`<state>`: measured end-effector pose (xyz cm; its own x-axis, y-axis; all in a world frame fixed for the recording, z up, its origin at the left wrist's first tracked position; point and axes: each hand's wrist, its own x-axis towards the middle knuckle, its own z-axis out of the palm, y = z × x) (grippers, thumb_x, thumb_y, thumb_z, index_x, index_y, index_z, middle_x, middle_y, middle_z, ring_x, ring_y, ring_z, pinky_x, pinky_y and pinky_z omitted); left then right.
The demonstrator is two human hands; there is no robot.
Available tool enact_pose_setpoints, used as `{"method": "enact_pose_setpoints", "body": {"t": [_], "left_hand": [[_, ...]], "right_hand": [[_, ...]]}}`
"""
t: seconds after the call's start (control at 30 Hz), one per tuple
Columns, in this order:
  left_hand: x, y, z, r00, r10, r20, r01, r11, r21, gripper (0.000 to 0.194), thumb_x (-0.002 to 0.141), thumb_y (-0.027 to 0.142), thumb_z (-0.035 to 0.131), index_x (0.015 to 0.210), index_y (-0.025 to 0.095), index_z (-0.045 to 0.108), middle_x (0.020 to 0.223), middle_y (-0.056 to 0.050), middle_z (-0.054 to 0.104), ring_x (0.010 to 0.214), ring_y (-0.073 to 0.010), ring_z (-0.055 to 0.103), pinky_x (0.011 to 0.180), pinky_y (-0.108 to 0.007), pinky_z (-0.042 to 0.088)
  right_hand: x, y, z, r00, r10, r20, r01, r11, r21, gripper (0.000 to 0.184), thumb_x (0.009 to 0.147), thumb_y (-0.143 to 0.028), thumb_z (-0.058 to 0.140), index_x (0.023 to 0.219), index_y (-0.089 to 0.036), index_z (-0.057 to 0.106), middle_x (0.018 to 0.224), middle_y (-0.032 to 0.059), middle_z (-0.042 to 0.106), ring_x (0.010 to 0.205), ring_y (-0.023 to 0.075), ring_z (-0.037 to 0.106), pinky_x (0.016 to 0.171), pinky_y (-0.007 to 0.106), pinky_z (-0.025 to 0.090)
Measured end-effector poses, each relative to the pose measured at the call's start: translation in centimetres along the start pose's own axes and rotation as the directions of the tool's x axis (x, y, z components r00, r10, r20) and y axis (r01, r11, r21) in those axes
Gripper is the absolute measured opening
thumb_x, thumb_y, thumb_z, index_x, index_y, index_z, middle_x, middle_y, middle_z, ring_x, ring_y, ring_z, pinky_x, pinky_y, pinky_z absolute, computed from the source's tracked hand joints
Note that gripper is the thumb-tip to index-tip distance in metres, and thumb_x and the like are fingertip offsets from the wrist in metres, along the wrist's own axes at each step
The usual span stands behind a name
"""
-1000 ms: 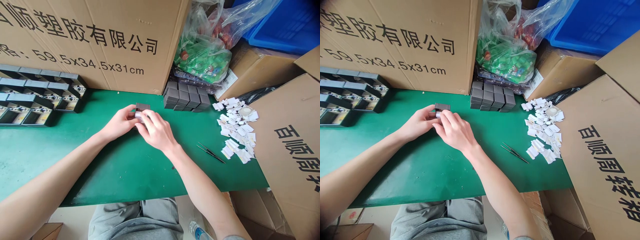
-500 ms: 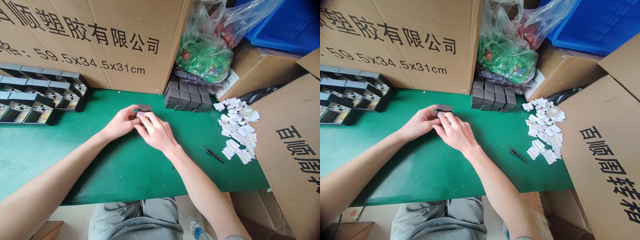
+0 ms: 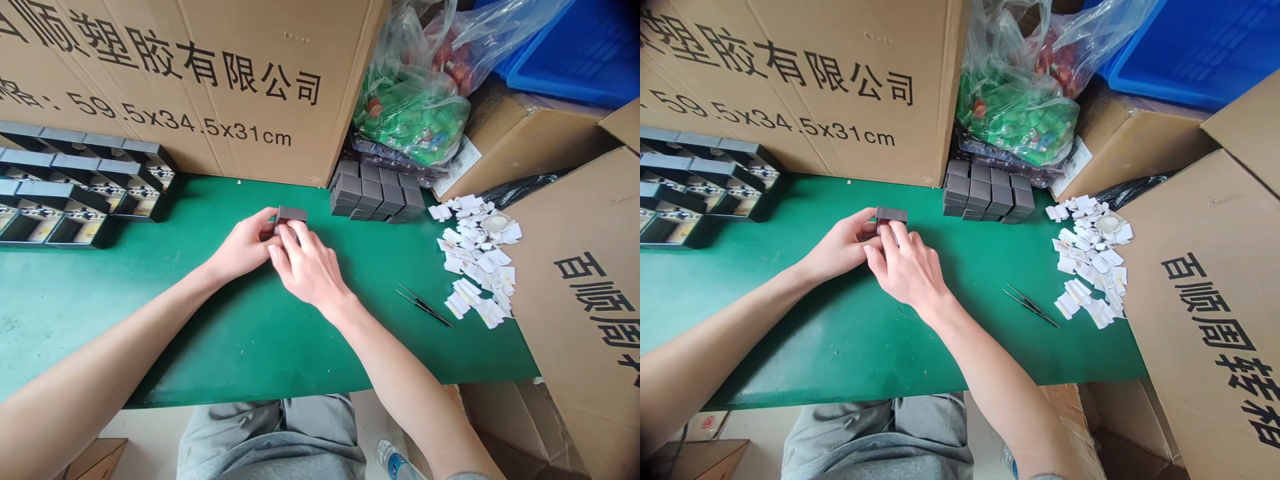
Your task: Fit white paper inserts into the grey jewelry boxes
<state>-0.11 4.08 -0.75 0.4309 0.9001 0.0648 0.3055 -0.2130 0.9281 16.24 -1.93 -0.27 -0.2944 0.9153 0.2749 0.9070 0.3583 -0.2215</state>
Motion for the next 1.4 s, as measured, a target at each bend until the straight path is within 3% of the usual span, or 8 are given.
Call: {"method": "enact_pose_setpoints", "body": {"t": [0.37, 0.63, 0.93, 1.1, 1.17, 1.23, 1.33, 1.4], "left_hand": [[0.1, 0.0, 0.2, 1.000, 0.004, 0.008, -0.003, 0.990, -0.141, 0.035, 0.082, 0.028, 0.073, 0.115, 0.018, 0.065, 0.106, -0.006, 0.078, 0.101, -0.0269, 0.075, 0.081, -0.030, 0.059], [0.0, 0.6, 0.6, 0.997, -0.010, -0.077, 0.000, 0.992, -0.127, 0.037, 0.083, 0.027, 0.069, 0.119, 0.017, 0.067, 0.099, -0.004, 0.078, 0.094, -0.0242, 0.074, 0.081, -0.029, 0.057], [0.0, 0.0, 0.3, 0.989, 0.050, -0.138, -0.028, 0.987, 0.160, 0.044, 0.083, 0.027, 0.061, 0.126, 0.018, 0.065, 0.103, -0.003, 0.080, 0.094, -0.0241, 0.072, 0.087, -0.033, 0.057], [0.4, 0.1, 0.6, 0.977, 0.067, -0.205, -0.065, 0.998, 0.014, 0.045, 0.082, 0.026, 0.065, 0.126, 0.018, 0.066, 0.113, -0.007, 0.079, 0.103, -0.0260, 0.073, 0.096, -0.038, 0.059], [0.5, 0.2, 0.9, 0.969, 0.026, -0.246, -0.055, 0.992, -0.112, 0.040, 0.082, 0.027, 0.068, 0.121, 0.017, 0.066, 0.113, -0.009, 0.078, 0.104, -0.0274, 0.074, 0.094, -0.039, 0.062], [0.6, 0.1, 1.1, 0.960, -0.024, -0.278, -0.035, 0.978, -0.206, 0.040, 0.081, 0.029, 0.071, 0.120, 0.017, 0.065, 0.110, -0.009, 0.079, 0.102, -0.0278, 0.075, 0.091, -0.040, 0.064], [0.5, 0.2, 1.2, 0.952, -0.022, -0.306, -0.056, 0.969, -0.242, 0.049, 0.081, 0.028, 0.073, 0.128, 0.018, 0.063, 0.113, -0.009, 0.078, 0.102, -0.0273, 0.075, 0.091, -0.042, 0.065], [0.3, 0.2, 1.3, 0.958, 0.021, -0.287, -0.088, 0.971, -0.221, 0.053, 0.083, 0.028, 0.072, 0.134, 0.018, 0.061, 0.118, -0.010, 0.077, 0.103, -0.0265, 0.075, 0.091, -0.041, 0.066]], "right_hand": [[0.0, -0.2, 0.3, 0.999, -0.031, -0.022, 0.031, 1.000, 0.003, 0.051, 0.114, -0.046, 0.033, 0.152, -0.019, 0.054, 0.152, 0.0150, 0.058, 0.109, 0.0250, 0.069, 0.073, 0.030, 0.062], [0.2, -0.6, 0.2, 1.000, 0.014, -0.001, -0.014, 0.999, -0.041, 0.055, 0.114, -0.050, 0.030, 0.156, -0.020, 0.050, 0.157, 0.0144, 0.054, 0.103, 0.0251, 0.071, 0.066, 0.029, 0.060], [0.2, -0.5, -0.3, 0.996, 0.087, 0.033, -0.086, 0.996, -0.038, 0.059, 0.114, -0.054, 0.026, 0.155, -0.021, 0.052, 0.157, 0.0139, 0.055, 0.102, 0.0274, 0.069, 0.068, 0.033, 0.061], [0.4, 0.9, 0.3, 0.993, -0.047, -0.104, 0.061, 0.989, 0.135, 0.046, 0.114, -0.039, 0.034, 0.146, -0.020, 0.061, 0.145, 0.0127, 0.065, 0.108, 0.0248, 0.071, 0.084, 0.033, 0.063], [0.5, 1.6, 0.8, 0.965, -0.019, -0.261, 0.097, 0.952, 0.290, 0.038, 0.112, -0.036, 0.039, 0.127, -0.021, 0.071, 0.130, 0.0113, 0.072, 0.101, 0.0202, 0.072, 0.087, 0.030, 0.061], [0.6, 1.9, 1.2, 0.924, 0.152, -0.352, 0.038, 0.877, 0.479, 0.028, 0.108, -0.038, 0.048, 0.112, -0.021, 0.070, 0.115, 0.0088, 0.073, 0.084, 0.0151, 0.070, 0.078, 0.027, 0.060], [1.1, 2.1, 1.7, 0.891, 0.417, -0.179, -0.147, 0.639, 0.755, 0.028, 0.096, -0.042, 0.065, 0.116, -0.022, 0.063, 0.103, 0.0024, 0.071, 0.068, 0.0103, 0.064, 0.066, 0.024, 0.057], [1.4, 2.2, 1.9, 0.898, 0.439, 0.022, -0.253, 0.476, 0.842, 0.037, 0.092, -0.045, 0.071, 0.120, -0.023, 0.062, 0.097, -0.0008, 0.071, 0.070, 0.0113, 0.066, 0.065, 0.023, 0.056]]}}
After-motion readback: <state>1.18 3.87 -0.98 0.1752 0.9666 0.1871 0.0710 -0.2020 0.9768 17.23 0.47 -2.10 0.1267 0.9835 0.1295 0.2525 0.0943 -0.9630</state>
